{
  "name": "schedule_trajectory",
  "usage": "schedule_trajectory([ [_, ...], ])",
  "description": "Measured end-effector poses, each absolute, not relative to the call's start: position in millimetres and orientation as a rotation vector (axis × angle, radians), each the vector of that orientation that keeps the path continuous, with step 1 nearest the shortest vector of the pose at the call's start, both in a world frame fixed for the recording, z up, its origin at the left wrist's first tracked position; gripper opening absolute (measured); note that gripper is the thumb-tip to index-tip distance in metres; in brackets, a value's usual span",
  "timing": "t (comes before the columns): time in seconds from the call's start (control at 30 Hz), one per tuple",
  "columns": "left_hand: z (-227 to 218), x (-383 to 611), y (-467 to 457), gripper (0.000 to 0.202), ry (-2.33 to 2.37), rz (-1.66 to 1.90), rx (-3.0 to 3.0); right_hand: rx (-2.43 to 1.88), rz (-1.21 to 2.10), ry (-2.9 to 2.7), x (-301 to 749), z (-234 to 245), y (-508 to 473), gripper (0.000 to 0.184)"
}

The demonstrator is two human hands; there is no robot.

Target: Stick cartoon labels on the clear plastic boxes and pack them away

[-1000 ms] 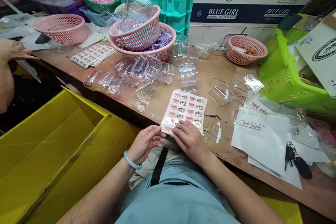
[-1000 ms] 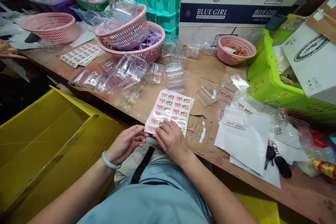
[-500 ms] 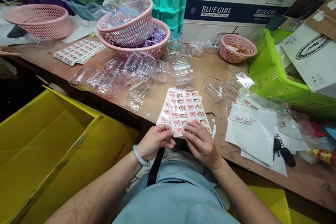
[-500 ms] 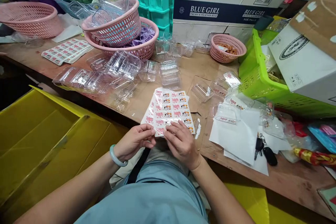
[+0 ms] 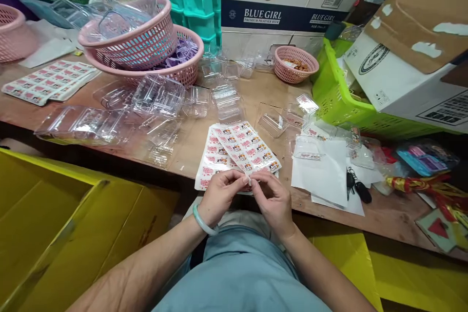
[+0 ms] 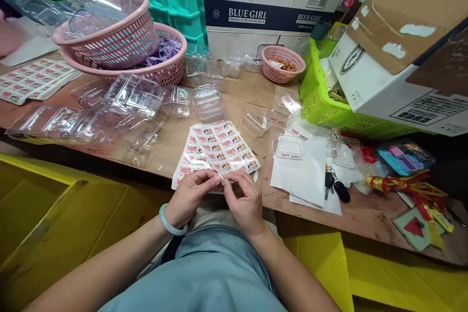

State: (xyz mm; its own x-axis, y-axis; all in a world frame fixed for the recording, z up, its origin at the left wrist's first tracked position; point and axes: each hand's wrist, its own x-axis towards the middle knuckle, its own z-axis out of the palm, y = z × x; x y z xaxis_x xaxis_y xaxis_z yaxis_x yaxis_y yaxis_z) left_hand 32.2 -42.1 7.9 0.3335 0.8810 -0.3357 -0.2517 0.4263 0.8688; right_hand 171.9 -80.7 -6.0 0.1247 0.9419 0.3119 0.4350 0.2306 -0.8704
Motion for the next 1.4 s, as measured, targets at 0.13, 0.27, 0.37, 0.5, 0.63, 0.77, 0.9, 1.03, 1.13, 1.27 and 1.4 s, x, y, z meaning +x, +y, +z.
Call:
schedule_trajectory([
  [0.13, 2, 25, -43, 0.032, 1.026, 0.842, 0.799, -1.392, 0.836, -1.006, 183, -12, -70, 0.013],
  [0.27, -5, -5, -47, 0.033, 1.216, 0.856, 0.876, -1.209, 0.891, -0.479, 207, -9, -49, 0.017],
  [0.37, 1, -22, -55, 0.042, 1.525, 1.176, 1.199, -1.224, 0.642, -0.607, 213, 2, -45, 0.010],
  [0.5, 21, -3, -59, 0.032, 1.228, 1.154, 1.293, -1.221, 0.118, -1.458, 195, 13, -54, 0.023],
  [0.63, 29, 34, -42, 0.027, 0.783, 0.942, 0.677, -1.130, -0.006, -1.940, 181, 10, -62, 0.049],
  [0.77, 22, 45, -25, 0.022, 0.803, 0.931, 0.539, -1.348, 0.335, -1.495, 189, 1, -61, 0.065],
  [0.9, 15, 44, -17, 0.029, 0.796, 0.820, 0.745, -1.325, 0.914, -1.219, 209, 1, -46, 0.025],
  [1.03, 10, 44, -9, 0.041, 0.889, 0.858, 0.794, -1.396, 0.636, -1.158, 238, 9, -10, 0.023],
  [1.13, 10, 46, -4, 0.040, 0.918, 0.888, 0.875, -1.610, 0.226, -1.385, 259, 5, 29, 0.048],
  [1.27, 13, 50, 2, 0.037, 0.904, 0.854, 1.088, -1.860, 0.044, -1.674, 273, -7, 66, 0.082],
  [1.4, 20, 42, 21, 0.036, 0.918, 1.043, 1.277, -1.792, 0.363, -1.675, 275, 10, 60, 0.091],
])
